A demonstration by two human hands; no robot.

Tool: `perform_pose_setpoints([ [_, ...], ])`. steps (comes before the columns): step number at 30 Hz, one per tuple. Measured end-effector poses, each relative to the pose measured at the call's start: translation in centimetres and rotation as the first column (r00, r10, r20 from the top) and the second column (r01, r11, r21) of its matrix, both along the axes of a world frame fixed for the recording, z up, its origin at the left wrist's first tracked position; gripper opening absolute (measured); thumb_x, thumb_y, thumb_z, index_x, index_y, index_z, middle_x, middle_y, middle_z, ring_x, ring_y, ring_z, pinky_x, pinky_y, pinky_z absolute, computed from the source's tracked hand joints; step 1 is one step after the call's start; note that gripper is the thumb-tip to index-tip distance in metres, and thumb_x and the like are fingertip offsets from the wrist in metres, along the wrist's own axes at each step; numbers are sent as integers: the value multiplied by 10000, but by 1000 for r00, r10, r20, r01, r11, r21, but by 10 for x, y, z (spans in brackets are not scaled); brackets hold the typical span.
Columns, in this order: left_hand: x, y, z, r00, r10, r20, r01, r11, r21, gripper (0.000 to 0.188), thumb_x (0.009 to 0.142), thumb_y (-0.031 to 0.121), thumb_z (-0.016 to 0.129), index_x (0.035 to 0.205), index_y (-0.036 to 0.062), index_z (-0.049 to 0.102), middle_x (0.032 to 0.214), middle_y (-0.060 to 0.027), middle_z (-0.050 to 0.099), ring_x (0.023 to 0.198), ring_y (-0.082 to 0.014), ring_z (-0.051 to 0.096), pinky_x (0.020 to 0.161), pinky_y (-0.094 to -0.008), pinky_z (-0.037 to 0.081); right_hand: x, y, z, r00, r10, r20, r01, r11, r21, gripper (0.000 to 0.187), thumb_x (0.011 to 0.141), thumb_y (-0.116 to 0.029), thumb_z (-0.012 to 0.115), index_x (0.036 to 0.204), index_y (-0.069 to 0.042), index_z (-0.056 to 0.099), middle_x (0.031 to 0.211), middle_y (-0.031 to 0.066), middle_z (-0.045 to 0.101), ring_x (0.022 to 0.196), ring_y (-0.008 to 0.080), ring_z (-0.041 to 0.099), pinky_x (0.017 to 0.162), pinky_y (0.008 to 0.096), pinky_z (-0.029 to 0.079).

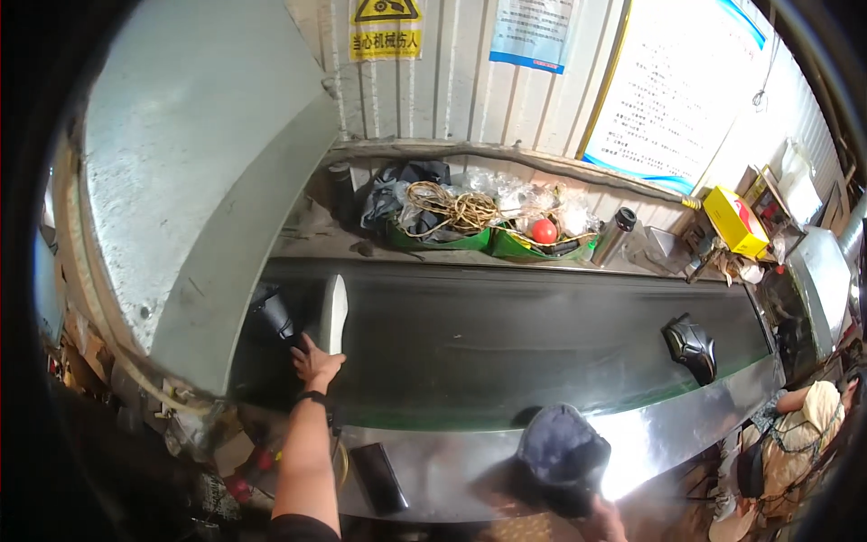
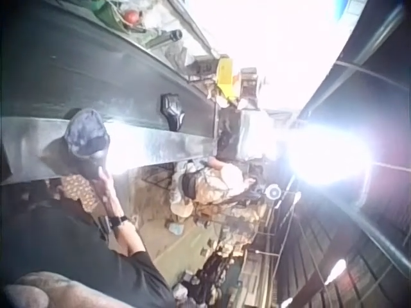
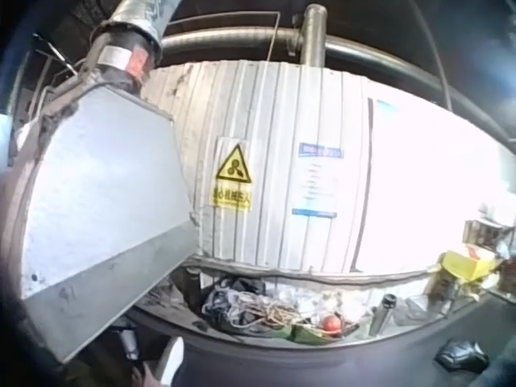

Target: Operating a lasting machine to shape and pull shoe uppers over lasts during manufacturing.

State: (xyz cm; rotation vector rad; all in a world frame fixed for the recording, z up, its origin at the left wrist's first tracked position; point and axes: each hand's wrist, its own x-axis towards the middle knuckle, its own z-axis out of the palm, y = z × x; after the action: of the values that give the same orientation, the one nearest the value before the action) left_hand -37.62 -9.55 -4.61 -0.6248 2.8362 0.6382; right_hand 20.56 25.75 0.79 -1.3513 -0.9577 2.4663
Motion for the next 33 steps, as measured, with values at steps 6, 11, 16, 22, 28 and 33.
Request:
perform_pose_setpoints([
  [6,30,-1,21,956,-243,165,249,968,-13,1260,662,270,871,1623,313,58,1591,-305,167,1468,-453,236,1131,-610,333,35,5,13,837,-515,-185,305,719,-624,662,982,-231,638,1552,-220,302,1521,153,426,1428,447,366,1108,731,332],
  [11,131,35,81,592,-773,-227,700,633,-331,880,592,145,787,1434,178,536,1508,-287,270,1395,-472,253,1142,-579,227,30,8,26,972,-191,-139,154,958,-240,610,977,-189,658,1507,-252,361,1582,99,294,1485,342,260,1074,782,334],
  [16,268,98,124,18,-925,-378,817,232,-527,658,596,266,759,1234,163,633,1371,-188,415,1316,-373,352,1035,-554,319,20,34,18,988,-77,-136,43,970,-240,482,1057,-387,427,1449,-109,463,1444,144,528,1357,392,457,1088,653,384],
  [22,409,148,73,-353,-810,-468,756,49,-653,390,829,243,614,1216,281,639,1284,-32,496,1258,-199,400,981,-479,296,28,53,-5,985,-118,-125,128,989,74,472,1030,-394,460,1364,-75,559,1355,132,602,1214,297,582,934,560,495],
  [28,405,152,64,337,-636,-694,925,84,371,269,865,383,742,790,125,726,940,-56,701,896,-233,628,807,-420,463,30,32,50,991,84,-109,9,751,660,543,998,-273,554,1481,-36,481,920,-5,599,841,117,557,788,267,460],
  [33,306,152,64,807,-368,462,-435,157,886,507,936,500,662,1141,37,687,1066,-76,699,990,-216,643,926,-359,506,30,-10,70,769,592,239,-233,-89,968,507,930,-191,694,1396,-32,570,768,48,557,730,174,562,979,402,490],
])
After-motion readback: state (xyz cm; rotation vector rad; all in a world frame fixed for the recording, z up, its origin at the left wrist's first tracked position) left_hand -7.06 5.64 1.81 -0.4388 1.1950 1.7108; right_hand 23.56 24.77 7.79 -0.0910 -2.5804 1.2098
